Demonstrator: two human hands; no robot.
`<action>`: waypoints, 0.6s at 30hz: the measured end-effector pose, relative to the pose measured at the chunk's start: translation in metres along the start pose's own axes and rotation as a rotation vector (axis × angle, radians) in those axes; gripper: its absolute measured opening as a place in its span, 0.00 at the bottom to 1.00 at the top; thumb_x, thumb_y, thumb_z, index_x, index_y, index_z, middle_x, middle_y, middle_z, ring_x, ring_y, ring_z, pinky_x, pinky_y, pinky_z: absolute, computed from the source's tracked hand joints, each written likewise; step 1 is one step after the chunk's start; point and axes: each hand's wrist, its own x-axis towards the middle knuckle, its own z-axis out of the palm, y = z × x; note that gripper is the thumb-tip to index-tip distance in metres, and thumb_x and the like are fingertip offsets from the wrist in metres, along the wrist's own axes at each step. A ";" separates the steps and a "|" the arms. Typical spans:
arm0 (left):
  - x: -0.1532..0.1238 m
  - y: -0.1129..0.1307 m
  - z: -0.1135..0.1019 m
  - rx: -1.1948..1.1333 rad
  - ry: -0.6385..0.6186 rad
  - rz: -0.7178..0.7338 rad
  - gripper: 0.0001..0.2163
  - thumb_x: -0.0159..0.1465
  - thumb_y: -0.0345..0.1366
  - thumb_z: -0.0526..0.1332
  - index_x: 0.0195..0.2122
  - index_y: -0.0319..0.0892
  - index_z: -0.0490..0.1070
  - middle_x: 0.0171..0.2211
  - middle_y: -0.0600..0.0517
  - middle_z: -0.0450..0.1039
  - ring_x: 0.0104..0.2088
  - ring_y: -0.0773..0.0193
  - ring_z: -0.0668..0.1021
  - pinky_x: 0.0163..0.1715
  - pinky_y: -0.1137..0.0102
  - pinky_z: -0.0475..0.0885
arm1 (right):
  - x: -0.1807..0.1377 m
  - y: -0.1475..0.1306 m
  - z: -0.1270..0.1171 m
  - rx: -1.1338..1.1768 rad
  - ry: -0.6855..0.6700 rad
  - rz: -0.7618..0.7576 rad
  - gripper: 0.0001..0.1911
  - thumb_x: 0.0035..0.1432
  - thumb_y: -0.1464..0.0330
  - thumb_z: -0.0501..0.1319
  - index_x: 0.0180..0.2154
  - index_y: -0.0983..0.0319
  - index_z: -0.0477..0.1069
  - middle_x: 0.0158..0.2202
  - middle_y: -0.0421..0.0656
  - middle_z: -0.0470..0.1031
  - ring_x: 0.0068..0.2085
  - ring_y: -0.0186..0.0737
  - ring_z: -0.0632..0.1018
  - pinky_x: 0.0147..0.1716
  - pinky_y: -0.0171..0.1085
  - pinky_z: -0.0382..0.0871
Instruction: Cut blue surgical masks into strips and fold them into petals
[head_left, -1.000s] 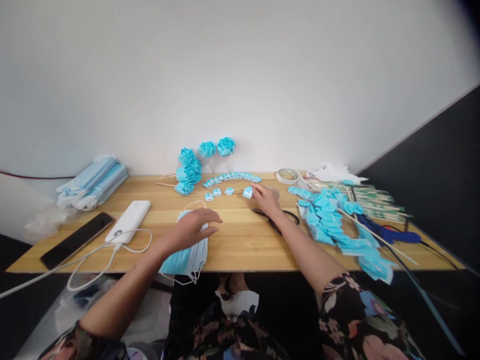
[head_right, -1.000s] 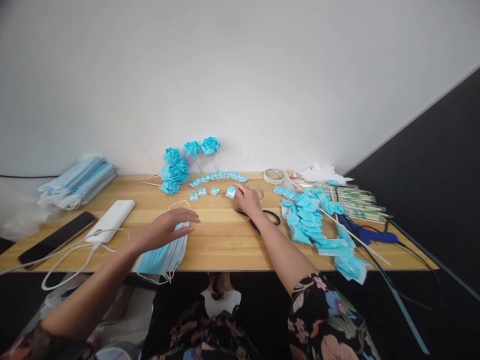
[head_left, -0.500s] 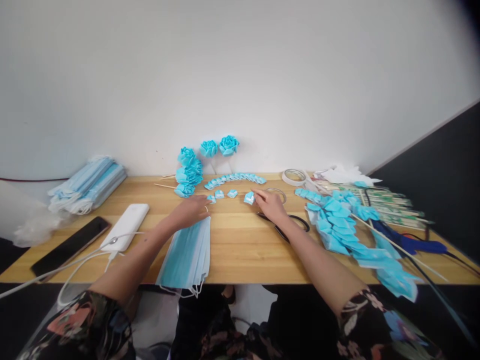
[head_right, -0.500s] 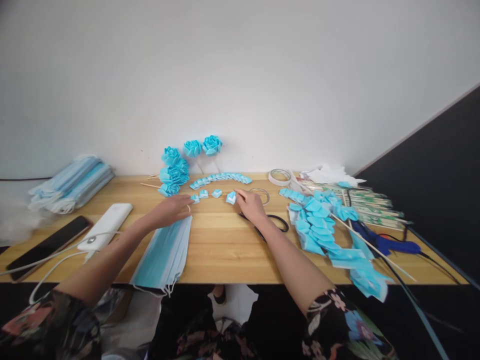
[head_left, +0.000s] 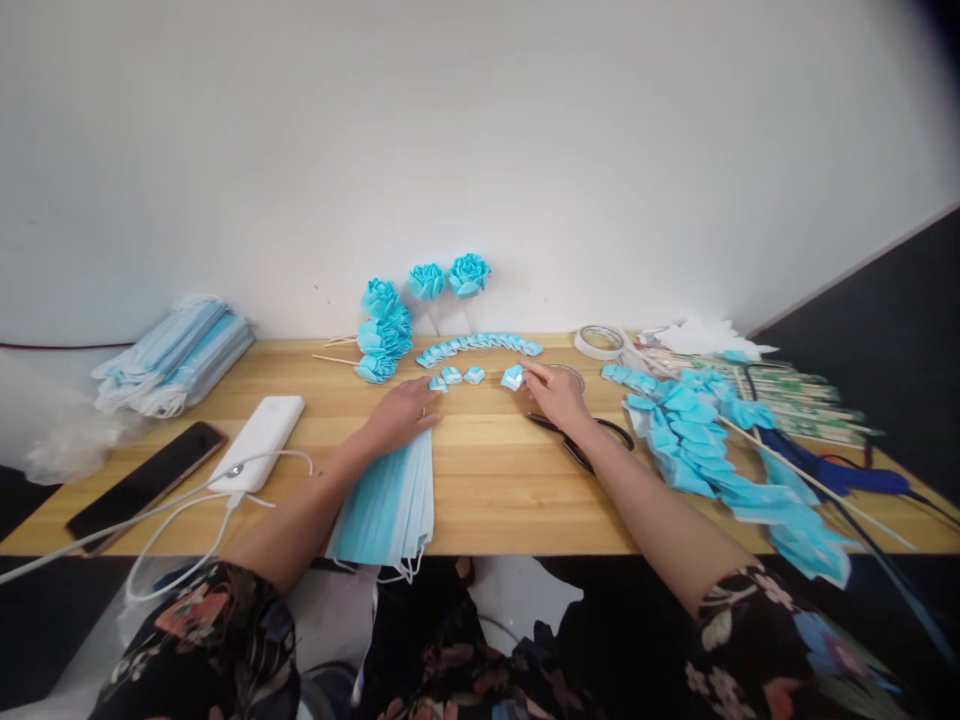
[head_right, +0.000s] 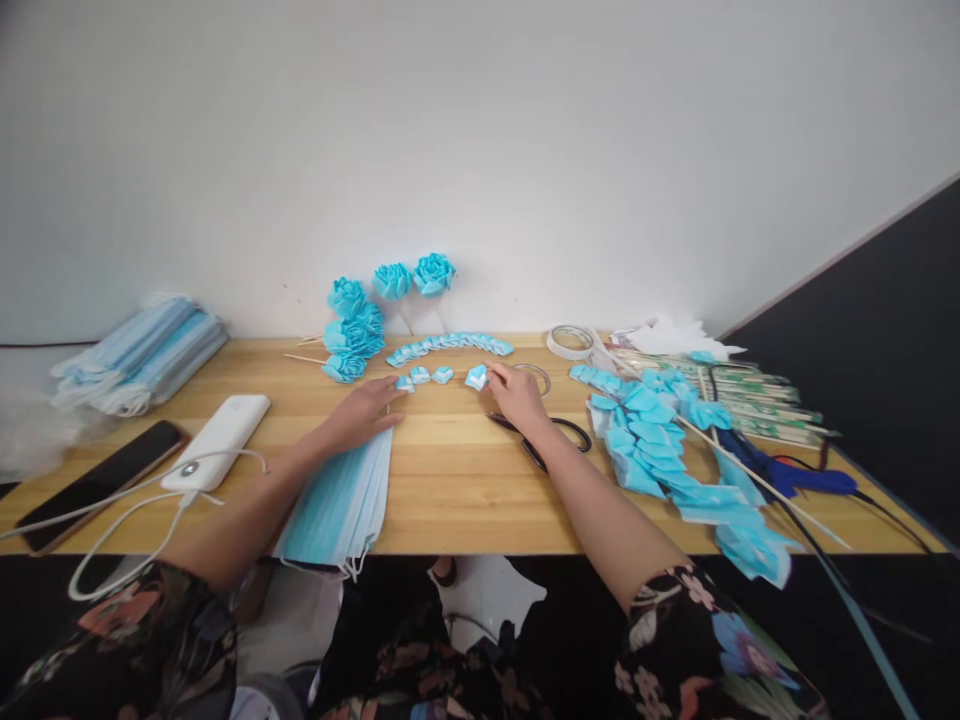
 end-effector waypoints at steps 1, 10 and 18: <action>-0.001 -0.001 0.002 -0.010 0.011 0.010 0.21 0.66 0.42 0.57 0.58 0.39 0.68 0.64 0.37 0.61 0.63 0.47 0.65 0.63 0.54 0.59 | 0.001 -0.001 0.000 -0.025 -0.010 -0.008 0.18 0.61 0.66 0.55 0.48 0.59 0.79 0.29 0.42 0.83 0.26 0.40 0.79 0.37 0.41 0.73; -0.006 -0.014 0.000 -0.034 0.039 0.089 0.21 0.69 0.42 0.51 0.58 0.39 0.68 0.62 0.38 0.63 0.63 0.50 0.66 0.62 0.56 0.60 | 0.018 -0.027 0.000 -0.268 -0.385 -0.150 0.26 0.66 0.66 0.52 0.63 0.60 0.63 0.63 0.47 0.67 0.62 0.48 0.69 0.61 0.48 0.61; -0.003 -0.024 -0.005 -0.006 0.048 0.046 0.16 0.67 0.36 0.51 0.53 0.41 0.71 0.53 0.42 0.71 0.54 0.53 0.73 0.56 0.58 0.66 | 0.021 -0.043 0.048 -0.236 -0.401 -0.249 0.34 0.62 0.59 0.58 0.66 0.64 0.57 0.67 0.54 0.59 0.66 0.52 0.62 0.64 0.50 0.54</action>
